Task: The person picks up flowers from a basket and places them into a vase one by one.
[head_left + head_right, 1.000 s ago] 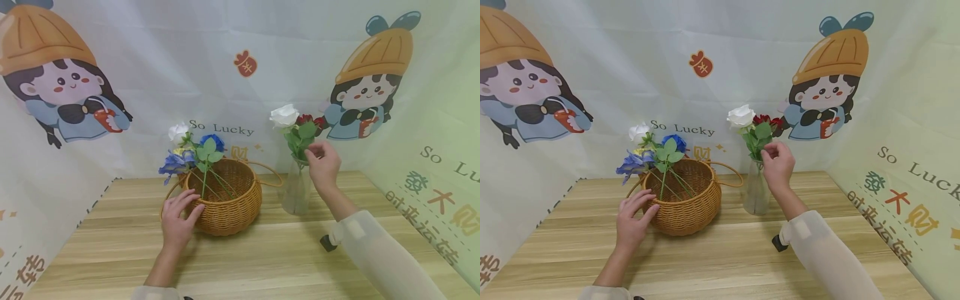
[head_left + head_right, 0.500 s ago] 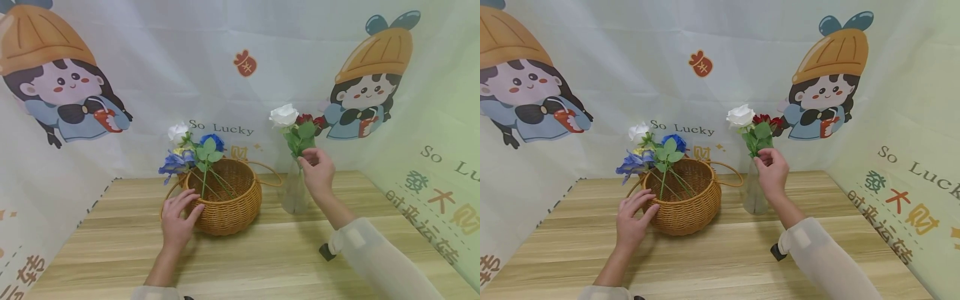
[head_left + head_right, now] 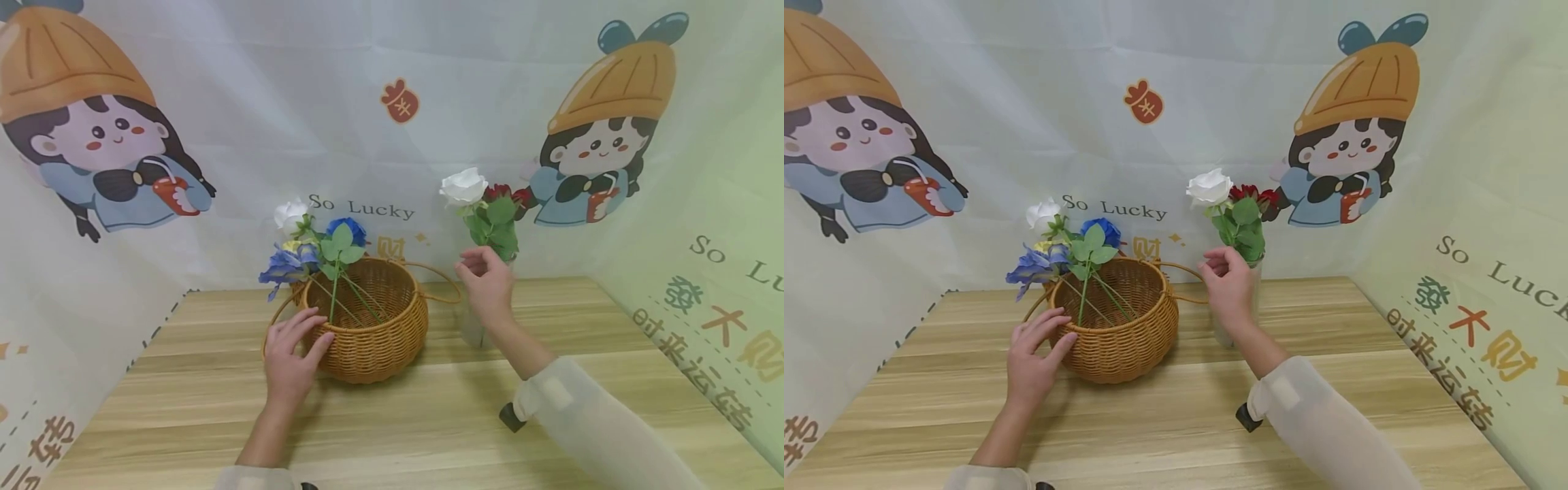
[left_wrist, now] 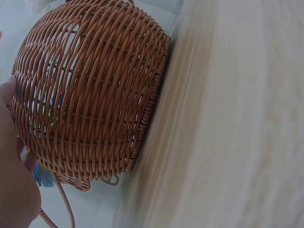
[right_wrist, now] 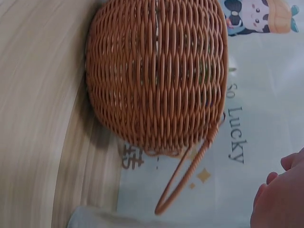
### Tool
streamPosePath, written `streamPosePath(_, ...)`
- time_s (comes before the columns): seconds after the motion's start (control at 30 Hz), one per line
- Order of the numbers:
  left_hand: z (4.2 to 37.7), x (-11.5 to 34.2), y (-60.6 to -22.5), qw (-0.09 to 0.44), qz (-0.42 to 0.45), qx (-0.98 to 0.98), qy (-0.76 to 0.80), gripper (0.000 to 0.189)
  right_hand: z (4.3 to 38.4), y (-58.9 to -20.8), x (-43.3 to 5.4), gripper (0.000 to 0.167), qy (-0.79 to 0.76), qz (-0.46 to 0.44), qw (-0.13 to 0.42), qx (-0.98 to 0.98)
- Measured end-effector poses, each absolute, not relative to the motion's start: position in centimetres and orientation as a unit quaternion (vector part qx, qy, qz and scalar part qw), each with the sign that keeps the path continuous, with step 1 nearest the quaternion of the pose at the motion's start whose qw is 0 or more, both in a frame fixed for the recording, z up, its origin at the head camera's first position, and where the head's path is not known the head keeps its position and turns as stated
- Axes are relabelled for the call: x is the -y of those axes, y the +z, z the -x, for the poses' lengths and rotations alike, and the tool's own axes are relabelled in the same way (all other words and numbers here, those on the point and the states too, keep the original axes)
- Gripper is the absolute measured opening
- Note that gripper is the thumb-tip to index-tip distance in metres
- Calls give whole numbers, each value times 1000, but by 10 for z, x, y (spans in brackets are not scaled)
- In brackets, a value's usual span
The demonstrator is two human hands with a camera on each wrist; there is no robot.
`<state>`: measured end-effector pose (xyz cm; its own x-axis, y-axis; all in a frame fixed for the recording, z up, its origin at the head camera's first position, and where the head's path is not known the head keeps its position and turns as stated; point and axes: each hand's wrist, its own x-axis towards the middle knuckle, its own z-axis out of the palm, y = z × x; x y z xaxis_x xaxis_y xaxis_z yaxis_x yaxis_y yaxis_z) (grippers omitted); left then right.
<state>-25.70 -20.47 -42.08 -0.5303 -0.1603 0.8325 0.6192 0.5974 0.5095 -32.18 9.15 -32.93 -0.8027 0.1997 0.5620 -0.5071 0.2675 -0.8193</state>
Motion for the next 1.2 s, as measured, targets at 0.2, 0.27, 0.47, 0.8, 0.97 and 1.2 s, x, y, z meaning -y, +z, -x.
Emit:
streamPosePath(0.2, 257, 205, -421, 459, 147, 766, -424, 26, 322, -330, -74, 17, 590, -121, 279, 748)
streamPosePath(0.27, 258, 205, -421, 458, 147, 766, -425, 26, 324, -330, -69, 17, 586, -128, 281, 750)
streamPosePath(0.47, 260, 206, -421, 454, 141, 771, -425, 25, 327, -326, -51, 17, 593, -134, 255, 752)
streamPosePath(0.8, 259, 207, -422, 449, 142, 774, -422, 26, 327, -317, -13, 22, 657, -115, 190, 721)
streamPosePath(0.97, 258, 210, -416, 434, 145, 784, -419, 27, 331, -315, 3, 25, 674, -113, 173, 709)
streamPosePath(1.2, 255, 212, -405, 374, 111, 804, -449, 34, 334, -319, 21, 23, 684, -106, 141, 708)
